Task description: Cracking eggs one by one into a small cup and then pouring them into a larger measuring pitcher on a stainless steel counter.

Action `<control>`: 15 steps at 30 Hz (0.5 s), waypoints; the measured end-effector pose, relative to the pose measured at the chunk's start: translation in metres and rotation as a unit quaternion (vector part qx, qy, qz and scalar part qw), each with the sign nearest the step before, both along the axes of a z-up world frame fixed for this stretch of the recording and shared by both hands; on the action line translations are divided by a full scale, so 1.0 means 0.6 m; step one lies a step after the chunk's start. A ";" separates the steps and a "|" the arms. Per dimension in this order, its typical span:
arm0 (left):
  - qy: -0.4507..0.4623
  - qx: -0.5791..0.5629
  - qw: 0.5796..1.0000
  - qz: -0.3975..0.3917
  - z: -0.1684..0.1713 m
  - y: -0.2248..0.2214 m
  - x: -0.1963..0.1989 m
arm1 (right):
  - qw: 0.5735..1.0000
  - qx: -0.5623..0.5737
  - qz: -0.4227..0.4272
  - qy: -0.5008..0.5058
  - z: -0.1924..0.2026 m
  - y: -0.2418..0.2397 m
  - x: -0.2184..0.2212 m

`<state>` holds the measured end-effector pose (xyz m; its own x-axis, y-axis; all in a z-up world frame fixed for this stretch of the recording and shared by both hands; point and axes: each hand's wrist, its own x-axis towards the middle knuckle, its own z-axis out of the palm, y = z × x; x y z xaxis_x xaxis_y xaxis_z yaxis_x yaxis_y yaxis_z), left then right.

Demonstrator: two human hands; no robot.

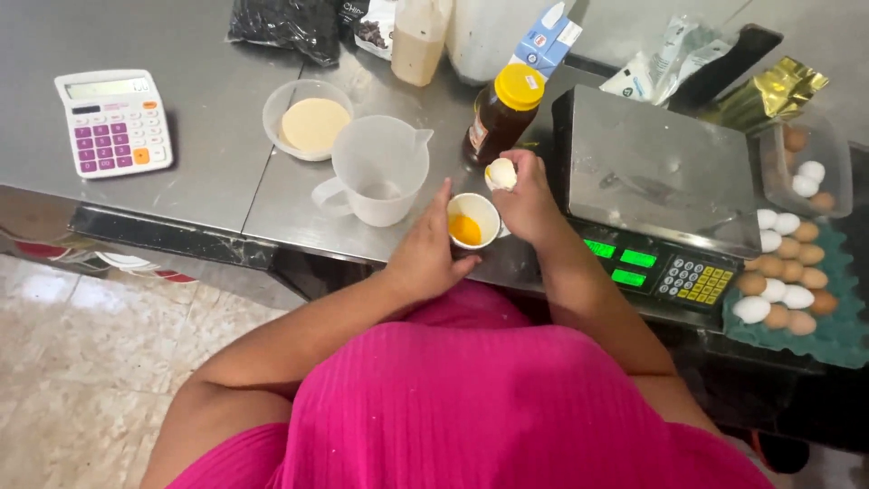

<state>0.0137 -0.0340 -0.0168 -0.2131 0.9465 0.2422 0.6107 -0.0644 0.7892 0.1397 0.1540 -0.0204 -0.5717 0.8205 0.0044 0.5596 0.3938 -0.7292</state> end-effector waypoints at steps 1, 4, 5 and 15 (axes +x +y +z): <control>-0.001 0.001 1.000 0.001 -0.005 0.001 -0.003 | 1.000 0.001 0.001 -0.001 -0.004 0.004 -0.003; 0.001 -0.013 1.000 -0.004 -0.026 0.002 -0.010 | 0.998 0.004 -0.015 -0.053 -0.017 0.016 -0.011; 0.010 0.010 1.000 -0.011 -0.038 0.001 -0.009 | 0.998 0.001 -0.022 -0.064 -0.021 0.020 -0.012; -0.027 0.318 0.948 -0.002 0.079 -0.076 -0.071 | 0.990 0.032 -0.027 -0.134 -0.007 -0.018 -0.026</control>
